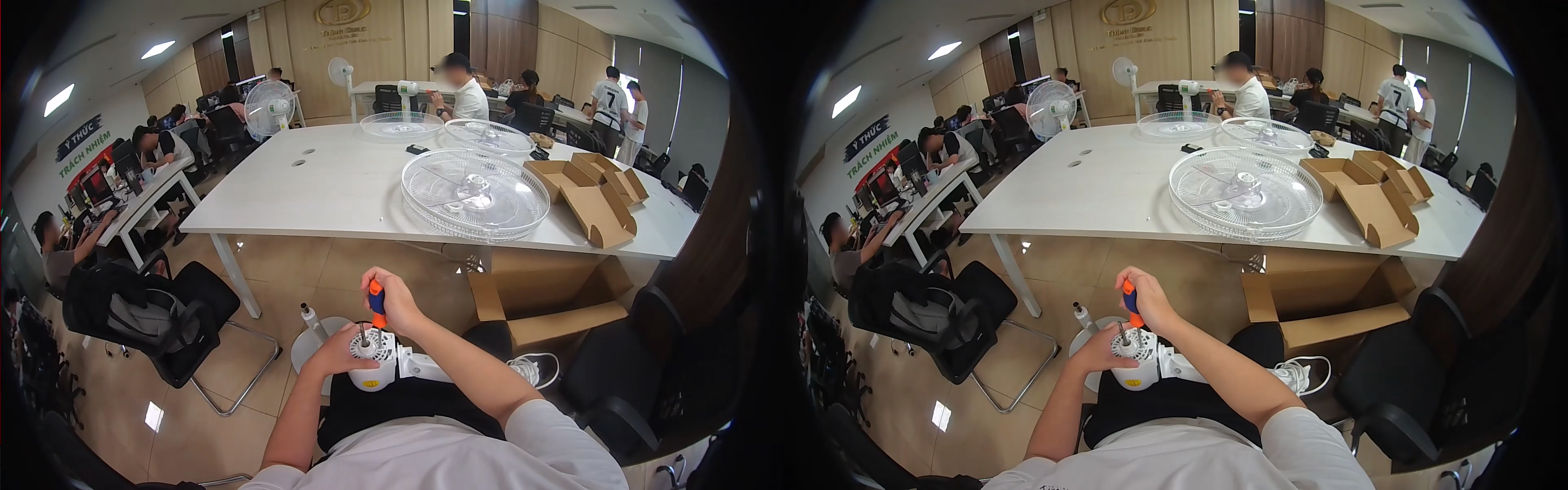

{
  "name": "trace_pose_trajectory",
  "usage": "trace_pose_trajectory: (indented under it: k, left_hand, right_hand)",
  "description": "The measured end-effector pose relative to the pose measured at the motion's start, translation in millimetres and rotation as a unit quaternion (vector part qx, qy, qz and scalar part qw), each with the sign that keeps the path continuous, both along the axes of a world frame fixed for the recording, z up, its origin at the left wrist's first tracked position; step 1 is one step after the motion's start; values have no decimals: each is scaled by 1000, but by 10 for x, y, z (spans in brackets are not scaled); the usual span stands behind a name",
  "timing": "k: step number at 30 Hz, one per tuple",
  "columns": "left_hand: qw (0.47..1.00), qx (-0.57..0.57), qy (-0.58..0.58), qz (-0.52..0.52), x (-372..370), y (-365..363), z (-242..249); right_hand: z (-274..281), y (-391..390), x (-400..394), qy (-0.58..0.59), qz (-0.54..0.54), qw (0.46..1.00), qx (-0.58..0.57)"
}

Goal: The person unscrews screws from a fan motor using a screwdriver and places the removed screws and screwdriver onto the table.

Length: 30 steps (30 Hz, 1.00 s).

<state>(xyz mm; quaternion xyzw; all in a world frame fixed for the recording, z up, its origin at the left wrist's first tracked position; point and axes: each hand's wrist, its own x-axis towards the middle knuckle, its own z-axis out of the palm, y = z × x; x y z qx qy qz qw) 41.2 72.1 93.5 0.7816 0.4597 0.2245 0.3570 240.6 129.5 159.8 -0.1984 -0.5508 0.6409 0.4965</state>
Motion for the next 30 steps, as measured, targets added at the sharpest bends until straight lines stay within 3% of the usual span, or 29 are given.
trace_pose_trajectory:
  k: [4,8,11,14,16,20,22,26,30]
  left_hand:
    - [1000,-3,-12,9,-11,-31,-2]
    - [1000,-3,-9,3,-11,-20,14]
    - [1000,-7,-4,7,1,-21,46]
    - [1000,7,-8,3,-12,9,-43]
    - [1000,1,-7,9,2,-9,-24]
    - [1000,2,-2,9,6,-26,5]
    - [1000,-3,-12,11,2,-26,21]
    - [999,12,-34,-9,-21,-7,-20]
    - [999,19,-28,-6,-19,-1,-27]
  right_hand:
    - [125,-84,-33,9,-68,998,7]
    - [271,-136,46,18,-20,1000,8]
    - [331,-131,82,-57,-10,997,46]
    - [336,-153,60,-59,-12,998,-24]
    - [255,-119,61,48,39,992,-107]
    - [147,-62,66,69,39,993,-86]
    - [277,-154,53,14,-25,999,-14]
    - [314,10,213,-80,2,993,91]
    - [705,-145,387,-253,21,950,180]
